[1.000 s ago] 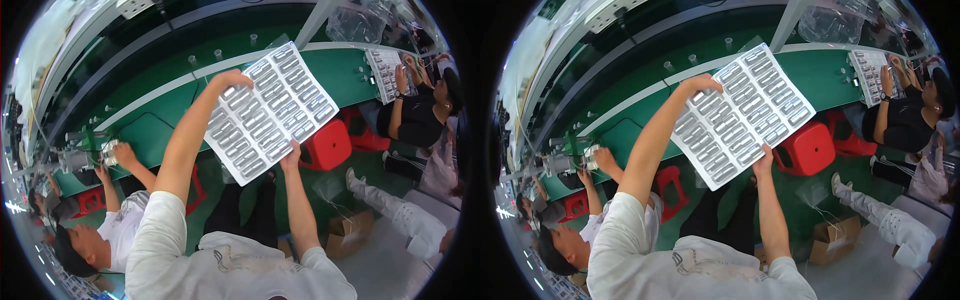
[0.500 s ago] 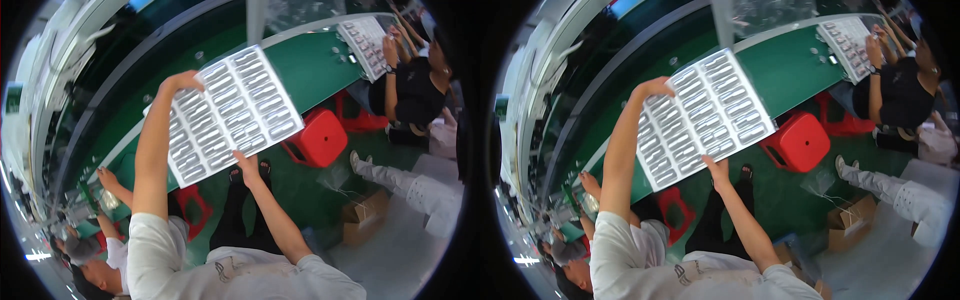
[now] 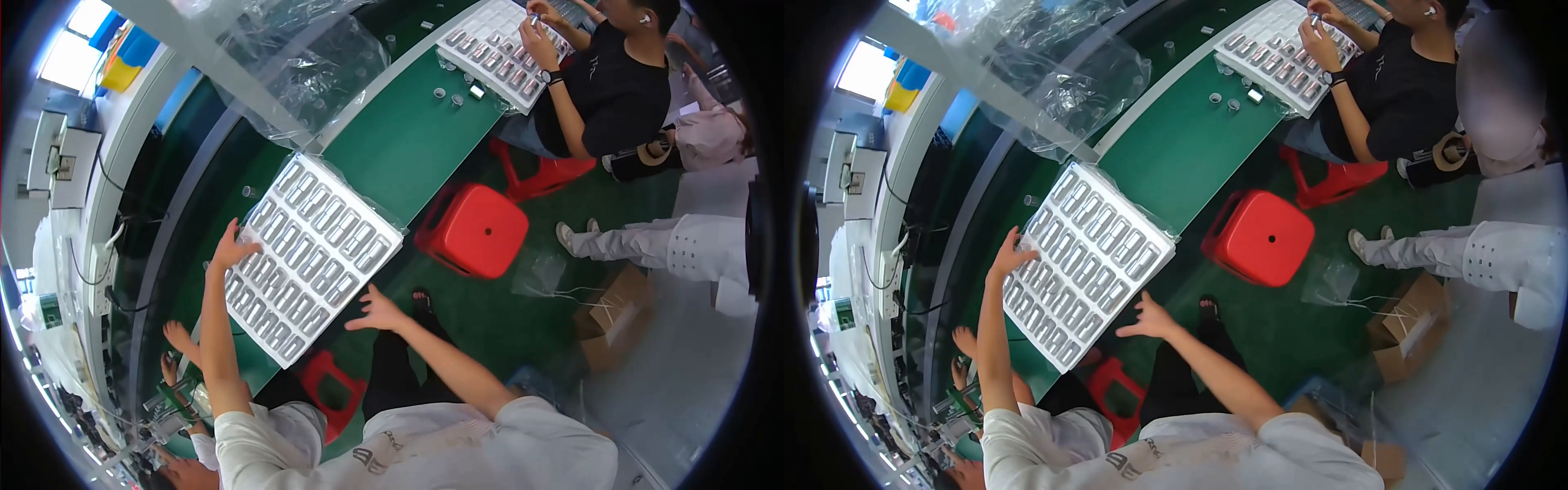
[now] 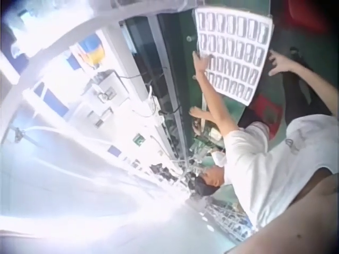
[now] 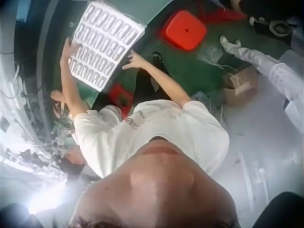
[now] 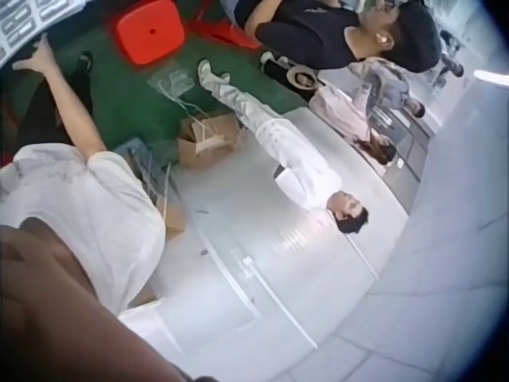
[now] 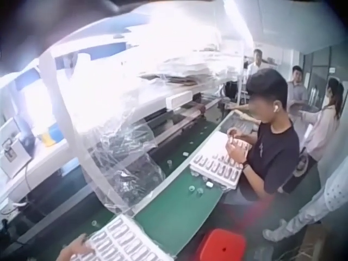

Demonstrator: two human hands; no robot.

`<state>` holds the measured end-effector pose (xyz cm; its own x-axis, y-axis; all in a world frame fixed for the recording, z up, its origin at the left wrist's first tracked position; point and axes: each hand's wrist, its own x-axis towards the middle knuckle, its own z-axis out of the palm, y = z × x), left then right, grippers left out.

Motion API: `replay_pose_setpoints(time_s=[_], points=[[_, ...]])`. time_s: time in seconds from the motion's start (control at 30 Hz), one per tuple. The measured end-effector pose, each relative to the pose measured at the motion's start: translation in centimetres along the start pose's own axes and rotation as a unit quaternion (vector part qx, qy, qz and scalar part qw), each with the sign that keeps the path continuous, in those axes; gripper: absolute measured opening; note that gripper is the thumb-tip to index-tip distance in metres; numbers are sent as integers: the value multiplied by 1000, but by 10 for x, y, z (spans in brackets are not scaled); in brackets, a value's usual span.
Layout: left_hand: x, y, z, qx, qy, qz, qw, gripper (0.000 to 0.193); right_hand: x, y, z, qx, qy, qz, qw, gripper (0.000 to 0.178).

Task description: Assembling small metal electronic components and placing them into trays, then packing the trays into shipping boxes.

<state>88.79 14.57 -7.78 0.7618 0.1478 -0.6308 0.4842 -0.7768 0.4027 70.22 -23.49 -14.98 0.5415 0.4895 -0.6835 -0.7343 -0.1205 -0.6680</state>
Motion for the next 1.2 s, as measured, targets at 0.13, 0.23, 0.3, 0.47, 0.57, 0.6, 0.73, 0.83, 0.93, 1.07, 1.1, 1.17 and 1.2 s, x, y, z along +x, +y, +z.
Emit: replay_pose_setpoints(time_s=[0.13, 0.23, 0.3, 0.47, 0.57, 0.6, 0.73, 0.83, 0.93, 1.07, 1.1, 1.17, 1.2], points=[[-48, 28, 13, 90, 284, 130, 946, 74, -12, 52, -115, -275, 143, -48, 949, 79], [-126, 110, 77, -114, 361, 179, 908, 26, 8, 93, -213, -433, 265, 163, 846, 88], [-183, 152, 114, -85, 290, 171, 938, 4, 37, 118, -272, -495, 329, 153, 790, 91], [-229, 184, 183, -308, -105, 151, 933, 10, 122, 87, -341, -535, 286, 164, 778, 105], [-202, 184, 196, -333, -213, 161, 904, 17, 111, 102, -365, -584, 288, 147, 744, 125], [-199, 177, 189, -343, -214, 126, 906, 20, 138, 112, -335, -585, 250, 160, 755, 132], [-145, 196, 171, -307, -193, 168, 916, 28, 129, 89, -311, -541, 229, 165, 793, 139], [-137, 208, 169, -317, -204, 190, 907, 31, 88, 109, -285, -550, 170, 243, 780, 140], [-134, 220, 163, -348, -207, 193, 894, 32, 86, 121, -264, -538, 158, 270, 783, 138], [-131, 223, 162, -347, -208, 205, 891, 31, 83, 108, -273, -483, 81, 324, 810, 129], [-130, 227, 160, -353, -212, 197, 890, 29, 80, 96, -277, -413, 49, 352, 838, 124], [-126, 233, 159, -344, -216, 196, 892, 25, 86, 141, -301, -450, 14, 319, 834, 117], [-121, 238, 161, -346, -218, 205, 889, 25, 87, 157, -313, -481, -30, 285, 829, 111]])
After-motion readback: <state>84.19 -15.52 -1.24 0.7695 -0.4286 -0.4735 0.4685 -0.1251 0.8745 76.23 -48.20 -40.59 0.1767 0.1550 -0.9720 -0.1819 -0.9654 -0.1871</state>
